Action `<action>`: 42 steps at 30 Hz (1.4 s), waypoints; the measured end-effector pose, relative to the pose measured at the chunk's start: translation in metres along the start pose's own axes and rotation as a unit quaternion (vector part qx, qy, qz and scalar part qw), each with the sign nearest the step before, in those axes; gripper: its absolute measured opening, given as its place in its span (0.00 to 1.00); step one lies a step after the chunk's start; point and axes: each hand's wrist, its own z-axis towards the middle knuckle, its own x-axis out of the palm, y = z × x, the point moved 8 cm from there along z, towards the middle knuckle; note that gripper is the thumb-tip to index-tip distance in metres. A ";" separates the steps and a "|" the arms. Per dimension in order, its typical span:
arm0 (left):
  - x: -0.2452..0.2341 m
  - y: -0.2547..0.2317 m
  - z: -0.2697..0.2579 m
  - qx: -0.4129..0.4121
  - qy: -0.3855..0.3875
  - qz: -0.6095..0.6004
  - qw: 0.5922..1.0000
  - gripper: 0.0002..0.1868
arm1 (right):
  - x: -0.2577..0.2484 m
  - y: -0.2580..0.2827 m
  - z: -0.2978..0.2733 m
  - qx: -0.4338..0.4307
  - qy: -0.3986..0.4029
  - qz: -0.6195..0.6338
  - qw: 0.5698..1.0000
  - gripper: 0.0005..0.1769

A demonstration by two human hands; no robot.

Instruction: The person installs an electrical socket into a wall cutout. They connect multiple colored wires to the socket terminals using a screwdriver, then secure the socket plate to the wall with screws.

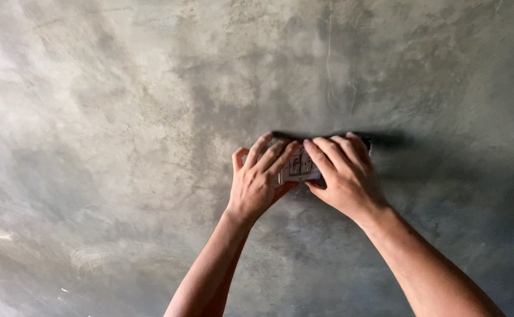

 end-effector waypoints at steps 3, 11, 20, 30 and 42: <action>0.005 0.009 -0.003 -0.025 0.004 -0.009 1.000 0.47 | 0.001 0.006 0.003 0.006 0.014 -0.026 1.000 0.50; 0.008 0.018 -0.006 -0.035 0.031 0.005 0.999 0.49 | 0.006 0.012 0.005 0.024 0.010 -0.014 1.000 0.49; 0.000 0.023 -0.014 -0.010 0.027 -0.018 0.999 0.47 | 0.007 0.011 -0.001 0.044 0.009 -0.064 0.997 0.47; 0.002 0.021 -0.010 -0.012 0.015 0.008 1.000 0.43 | 0.006 0.012 -0.003 0.056 0.007 -0.060 0.997 0.47; 0.001 0.014 -0.011 -0.036 0.025 0.051 0.998 0.46 | 0.002 0.015 0.000 0.080 0.018 -0.043 0.996 0.43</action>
